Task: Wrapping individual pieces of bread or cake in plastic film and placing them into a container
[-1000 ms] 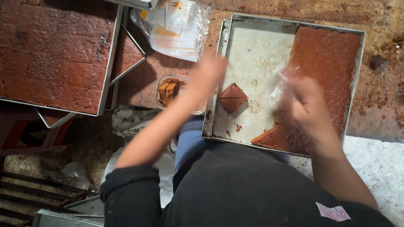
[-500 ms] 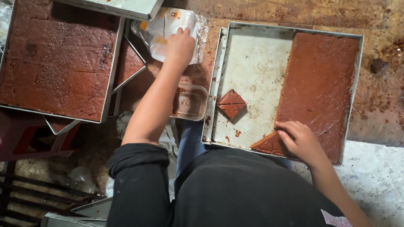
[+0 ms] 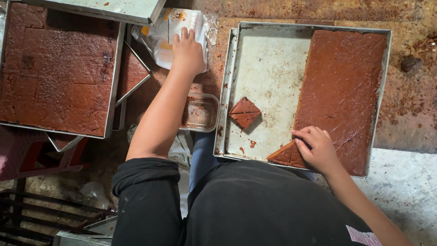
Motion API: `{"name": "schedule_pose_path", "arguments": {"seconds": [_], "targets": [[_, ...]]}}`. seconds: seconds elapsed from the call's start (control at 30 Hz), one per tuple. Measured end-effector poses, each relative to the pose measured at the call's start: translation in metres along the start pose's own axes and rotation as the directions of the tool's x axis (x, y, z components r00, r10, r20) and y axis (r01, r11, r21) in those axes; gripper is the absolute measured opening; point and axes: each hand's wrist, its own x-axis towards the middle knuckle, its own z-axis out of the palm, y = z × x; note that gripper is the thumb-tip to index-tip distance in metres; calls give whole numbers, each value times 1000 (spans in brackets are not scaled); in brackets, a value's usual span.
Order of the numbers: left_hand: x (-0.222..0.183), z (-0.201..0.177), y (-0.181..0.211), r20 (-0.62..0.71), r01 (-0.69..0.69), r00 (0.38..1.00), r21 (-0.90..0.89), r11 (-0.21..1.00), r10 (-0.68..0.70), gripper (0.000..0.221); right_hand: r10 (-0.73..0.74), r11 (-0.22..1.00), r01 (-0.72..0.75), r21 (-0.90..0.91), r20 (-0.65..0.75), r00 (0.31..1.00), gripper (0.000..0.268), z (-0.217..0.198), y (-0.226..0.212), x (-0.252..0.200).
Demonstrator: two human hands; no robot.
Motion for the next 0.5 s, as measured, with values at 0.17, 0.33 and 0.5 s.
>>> {"name": "schedule_pose_path", "arguments": {"seconds": [0.17,0.33,0.5], "targets": [[3,-1,-4,77,17,997,35,999,-20,38,-27,1000,27,8,8,1000,25,-1,2,0],[6,14,-6,-56,26,998,96,995,-20,28,-16,1000,16,6,14,1000,22,0,3,1],[13,28,-2,-200,-19,979,74,997,34,15,-21,1000,21,-4,-1,1000,21,-2,0,1]]}}
